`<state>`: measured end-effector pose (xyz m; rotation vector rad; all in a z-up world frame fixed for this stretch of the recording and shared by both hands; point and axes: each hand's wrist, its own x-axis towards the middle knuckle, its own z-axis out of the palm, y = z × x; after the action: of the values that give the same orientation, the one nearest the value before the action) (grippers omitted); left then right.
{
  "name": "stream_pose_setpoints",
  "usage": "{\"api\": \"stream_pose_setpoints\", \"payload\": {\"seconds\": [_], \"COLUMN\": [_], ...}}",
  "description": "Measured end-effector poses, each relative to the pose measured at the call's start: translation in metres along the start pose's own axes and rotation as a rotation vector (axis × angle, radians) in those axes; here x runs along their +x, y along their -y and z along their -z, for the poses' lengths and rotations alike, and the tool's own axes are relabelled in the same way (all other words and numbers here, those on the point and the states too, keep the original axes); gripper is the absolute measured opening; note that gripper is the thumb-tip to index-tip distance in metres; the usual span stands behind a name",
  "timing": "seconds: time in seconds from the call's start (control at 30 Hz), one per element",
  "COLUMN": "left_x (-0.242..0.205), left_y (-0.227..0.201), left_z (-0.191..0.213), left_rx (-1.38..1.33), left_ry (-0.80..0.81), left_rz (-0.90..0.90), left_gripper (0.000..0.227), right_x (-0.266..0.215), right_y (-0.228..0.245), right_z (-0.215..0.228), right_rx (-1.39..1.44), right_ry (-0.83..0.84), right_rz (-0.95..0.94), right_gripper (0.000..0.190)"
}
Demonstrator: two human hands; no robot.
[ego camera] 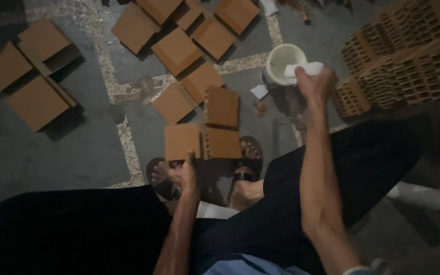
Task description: The person sits on the floor and assembles small cardboard boxes by applying glue to the edges with a white bottle, then folding and pressing the flaps to form the box shape. Completed boxes are set aside on the floor.
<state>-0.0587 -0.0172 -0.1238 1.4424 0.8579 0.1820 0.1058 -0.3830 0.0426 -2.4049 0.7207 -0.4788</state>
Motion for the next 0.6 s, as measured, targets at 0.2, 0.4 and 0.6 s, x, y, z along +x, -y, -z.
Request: {"api": "stream_pose_setpoints", "payload": {"seconds": [0.2,0.4,0.6], "left_x": [-0.002,0.008,0.036], "left_y": [0.001,-0.005,0.043], "left_z": [0.010,0.013,0.009], "left_rx": [0.306,0.700,0.492], "left_ry": [-0.009,-0.137,-0.196], "left_rz": [-0.079,0.147,0.171], "left_gripper": [0.100,0.080,0.076], "right_x": [0.044,0.057,0.074], "right_y": [-0.040,-0.046,-0.044], "right_z": [-0.057,-0.083,-0.060], "right_rx": [-0.211,-0.402,-0.126], "right_ry": [0.148,0.297,0.139], "right_rz": [-0.101,-0.112,-0.218], "right_gripper": [0.038,0.050,0.056]}}
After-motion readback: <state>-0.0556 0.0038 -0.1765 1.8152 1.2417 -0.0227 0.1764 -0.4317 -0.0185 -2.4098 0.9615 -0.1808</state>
